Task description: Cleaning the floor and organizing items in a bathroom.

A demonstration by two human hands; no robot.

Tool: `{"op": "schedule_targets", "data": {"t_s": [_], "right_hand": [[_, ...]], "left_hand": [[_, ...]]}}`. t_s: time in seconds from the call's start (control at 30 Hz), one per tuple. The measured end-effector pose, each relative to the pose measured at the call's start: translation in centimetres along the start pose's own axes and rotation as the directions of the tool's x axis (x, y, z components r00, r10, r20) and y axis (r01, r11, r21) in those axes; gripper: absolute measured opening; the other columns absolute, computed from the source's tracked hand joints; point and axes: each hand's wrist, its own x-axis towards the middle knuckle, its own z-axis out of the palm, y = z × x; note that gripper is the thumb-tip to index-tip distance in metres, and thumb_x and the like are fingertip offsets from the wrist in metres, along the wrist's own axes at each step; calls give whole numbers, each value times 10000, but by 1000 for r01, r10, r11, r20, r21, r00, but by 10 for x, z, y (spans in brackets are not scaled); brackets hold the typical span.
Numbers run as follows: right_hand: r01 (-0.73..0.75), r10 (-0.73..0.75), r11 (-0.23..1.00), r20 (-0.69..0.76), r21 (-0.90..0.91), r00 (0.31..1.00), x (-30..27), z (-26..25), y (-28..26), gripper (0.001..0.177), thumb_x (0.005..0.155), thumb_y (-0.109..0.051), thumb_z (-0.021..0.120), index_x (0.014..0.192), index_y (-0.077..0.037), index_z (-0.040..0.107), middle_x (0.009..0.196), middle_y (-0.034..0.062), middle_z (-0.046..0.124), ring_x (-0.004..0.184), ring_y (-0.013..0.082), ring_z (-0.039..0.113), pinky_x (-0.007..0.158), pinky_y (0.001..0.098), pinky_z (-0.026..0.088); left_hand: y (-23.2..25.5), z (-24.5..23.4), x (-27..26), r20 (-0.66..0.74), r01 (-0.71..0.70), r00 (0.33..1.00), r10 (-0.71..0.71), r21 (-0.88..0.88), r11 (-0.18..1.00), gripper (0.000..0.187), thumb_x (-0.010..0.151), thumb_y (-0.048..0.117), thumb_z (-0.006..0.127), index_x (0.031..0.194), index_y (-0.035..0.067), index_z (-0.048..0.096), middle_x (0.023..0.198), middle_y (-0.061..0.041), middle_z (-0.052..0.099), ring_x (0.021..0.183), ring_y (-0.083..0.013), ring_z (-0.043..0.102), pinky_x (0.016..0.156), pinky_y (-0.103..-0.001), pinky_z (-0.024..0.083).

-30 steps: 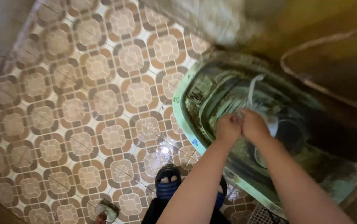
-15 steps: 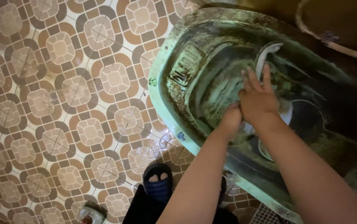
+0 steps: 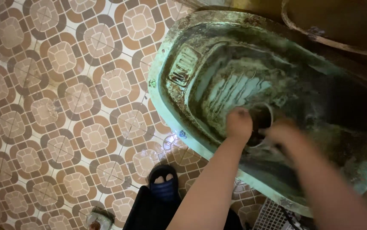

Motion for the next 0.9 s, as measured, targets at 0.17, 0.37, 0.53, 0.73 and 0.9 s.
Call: {"op": "schedule_targets", "data": {"t_s": [0.17, 0.37, 0.53, 0.73, 0.9], "right_hand": [[64, -8, 964, -213, 259, 977, -61, 59, -25, 577, 888, -184, 813, 1317, 92, 541, 1198, 303, 701, 1046, 385, 719, 860, 482, 583], [334, -149, 876, -463, 349, 874, -67, 83, 3, 634, 941, -162, 732, 1355, 80, 317, 1086, 340, 650, 944, 409, 674, 817, 504, 543], [619, -258, 608, -614, 497, 746, -83, 104, 24, 482, 936, -145, 674, 1255, 45, 367, 1098, 230, 573, 992, 308, 590, 876, 467, 483], [638, -223, 329, -599, 696, 769, -154, 118, -15, 471, 990, -192, 597, 1323, 18, 339, 1206, 180, 487, 1055, 272, 515, 921, 440, 455], [263, -117, 467, -236, 844, 965, -226, 96, -60, 533, 1028, -365, 509, 1176, 101, 296, 961, 155, 473, 790, 264, 526, 703, 463, 457]], "left_hand": [[57, -48, -50, -168, 183, 972, -165, 94, 979, 430, 1010, 195, 585, 1376, -1, 473, 1397, -238, 481, 1257, -412, 487, 1055, -497, 434], [76, -81, -74, -94, 678, 725, -682, -74, 731, 895, 999, 389, 623, 1603, 112, 22, 1549, -275, 305, 1375, -446, 384, 1119, -565, 362], [41, -99, -96, 57, 522, 831, -554, -422, 741, 689, 988, 266, 536, 1548, 36, 206, 1402, -262, 556, 1120, -403, 658, 900, -513, 593], [53, -161, -141, -164, 135, 972, -167, -193, 972, 577, 893, -41, 505, 1468, -3, 467, 1269, -284, 633, 1057, -396, 687, 833, -470, 588], [53, -203, -166, -461, -135, 884, 70, -110, 985, 598, 801, -59, 535, 1381, 67, 612, 1044, -300, 715, 1012, -443, 696, 886, -478, 547]]}}
